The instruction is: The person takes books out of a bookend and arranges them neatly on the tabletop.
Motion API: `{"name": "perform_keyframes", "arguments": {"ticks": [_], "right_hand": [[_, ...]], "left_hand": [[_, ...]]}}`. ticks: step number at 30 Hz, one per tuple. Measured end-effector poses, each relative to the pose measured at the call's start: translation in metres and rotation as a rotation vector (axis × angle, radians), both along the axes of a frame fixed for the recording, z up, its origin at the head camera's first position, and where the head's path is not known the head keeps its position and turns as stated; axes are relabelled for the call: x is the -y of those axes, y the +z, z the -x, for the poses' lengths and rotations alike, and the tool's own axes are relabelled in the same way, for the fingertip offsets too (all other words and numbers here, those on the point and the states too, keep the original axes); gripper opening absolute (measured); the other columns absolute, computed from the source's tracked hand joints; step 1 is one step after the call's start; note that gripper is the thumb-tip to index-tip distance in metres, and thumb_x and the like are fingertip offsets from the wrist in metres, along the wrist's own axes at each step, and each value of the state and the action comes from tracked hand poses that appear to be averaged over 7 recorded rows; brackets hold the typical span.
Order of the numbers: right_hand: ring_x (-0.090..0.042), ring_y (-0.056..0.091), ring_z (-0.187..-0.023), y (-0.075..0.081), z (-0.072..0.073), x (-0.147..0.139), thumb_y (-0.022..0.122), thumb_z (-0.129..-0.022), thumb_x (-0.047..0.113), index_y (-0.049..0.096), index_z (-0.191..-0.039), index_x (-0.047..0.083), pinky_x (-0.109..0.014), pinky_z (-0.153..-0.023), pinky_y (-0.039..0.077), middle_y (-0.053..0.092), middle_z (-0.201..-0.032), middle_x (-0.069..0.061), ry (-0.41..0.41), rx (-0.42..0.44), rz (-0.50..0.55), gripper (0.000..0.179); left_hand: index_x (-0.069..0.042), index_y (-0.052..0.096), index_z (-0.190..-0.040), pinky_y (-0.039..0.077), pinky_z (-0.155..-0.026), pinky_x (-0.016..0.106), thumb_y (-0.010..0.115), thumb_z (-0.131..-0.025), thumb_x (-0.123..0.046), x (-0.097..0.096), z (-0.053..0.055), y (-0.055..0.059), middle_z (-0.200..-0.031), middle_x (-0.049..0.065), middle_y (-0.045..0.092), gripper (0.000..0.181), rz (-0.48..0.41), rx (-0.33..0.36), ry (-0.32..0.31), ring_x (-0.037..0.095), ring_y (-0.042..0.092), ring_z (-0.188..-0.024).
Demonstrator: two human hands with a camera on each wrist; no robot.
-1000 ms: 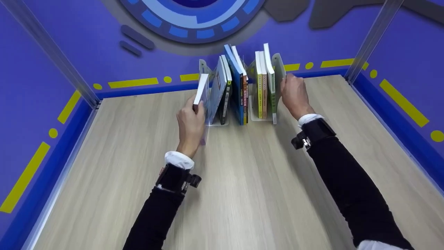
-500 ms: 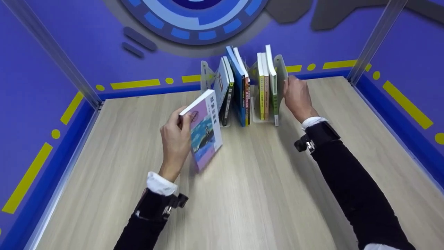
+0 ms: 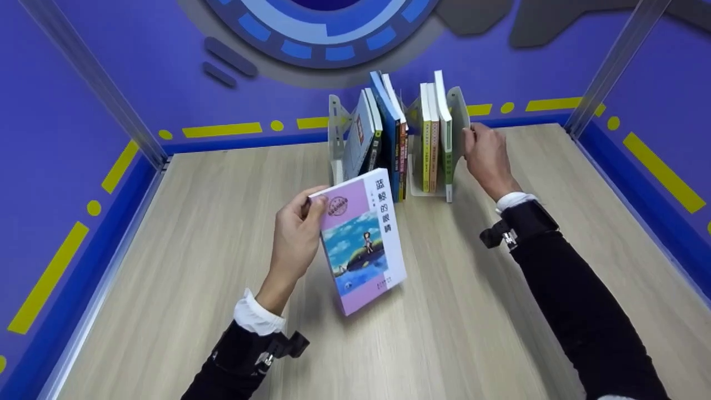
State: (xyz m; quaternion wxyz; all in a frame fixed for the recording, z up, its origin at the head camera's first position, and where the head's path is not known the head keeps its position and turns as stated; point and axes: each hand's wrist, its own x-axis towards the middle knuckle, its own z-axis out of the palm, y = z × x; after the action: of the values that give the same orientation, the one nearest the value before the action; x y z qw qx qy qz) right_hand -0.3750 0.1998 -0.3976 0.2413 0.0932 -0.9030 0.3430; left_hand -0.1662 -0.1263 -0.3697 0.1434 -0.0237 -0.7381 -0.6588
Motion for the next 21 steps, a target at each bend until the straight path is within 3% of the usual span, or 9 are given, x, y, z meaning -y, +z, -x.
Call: {"name": "perform_keyframes", "arguments": {"ticks": [5,9,16,21], "right_hand": [[-0.011,0.06,-0.055,0.0,-0.001,-0.005,0.053,-0.109,0.02,0.071,-0.102,-0.004,-0.014,-0.049,0.041,0.069,-0.077,-0.017,0.015,0.031,0.057,0.03],[-0.002,0.057,-0.055,0.001,-0.004,-0.007,0.055,-0.108,0.022,0.074,-0.109,-0.003,-0.013,-0.051,0.044,0.07,-0.079,-0.017,0.027,0.056,0.084,0.031],[-0.011,0.066,-0.066,-0.001,-0.017,-0.011,0.055,-0.108,0.029,0.072,-0.119,-0.001,-0.014,-0.057,0.047,0.074,-0.092,-0.016,0.029,0.091,0.105,0.037],[-0.02,0.069,-0.074,0.0,-0.04,-0.012,0.054,-0.108,0.038,0.07,-0.117,-0.001,-0.017,-0.061,0.046,0.073,-0.097,-0.017,0.016,0.098,0.116,0.043]], "left_hand": [[0.0,0.061,-0.138,0.061,-0.081,0.035,0.05,-0.11,-0.015,-0.002,0.0,-0.005,-0.117,0.016,0.069,0.033,-0.07,0.084,-0.048,0.027,0.069,-0.099],[0.001,0.059,-0.14,0.061,-0.08,0.034,0.049,-0.111,-0.017,-0.002,0.001,-0.011,-0.116,0.016,0.068,0.035,-0.098,0.113,-0.068,0.027,0.069,-0.097],[0.0,0.06,-0.139,0.061,-0.072,0.031,0.048,-0.112,-0.019,-0.006,0.002,-0.017,-0.113,0.017,0.067,0.035,-0.139,0.145,-0.088,0.025,0.069,-0.092],[0.0,0.06,-0.139,0.059,-0.07,0.029,0.046,-0.112,-0.02,-0.007,0.003,-0.02,-0.112,0.016,0.068,0.036,-0.151,0.173,-0.087,0.023,0.068,-0.09]]}}
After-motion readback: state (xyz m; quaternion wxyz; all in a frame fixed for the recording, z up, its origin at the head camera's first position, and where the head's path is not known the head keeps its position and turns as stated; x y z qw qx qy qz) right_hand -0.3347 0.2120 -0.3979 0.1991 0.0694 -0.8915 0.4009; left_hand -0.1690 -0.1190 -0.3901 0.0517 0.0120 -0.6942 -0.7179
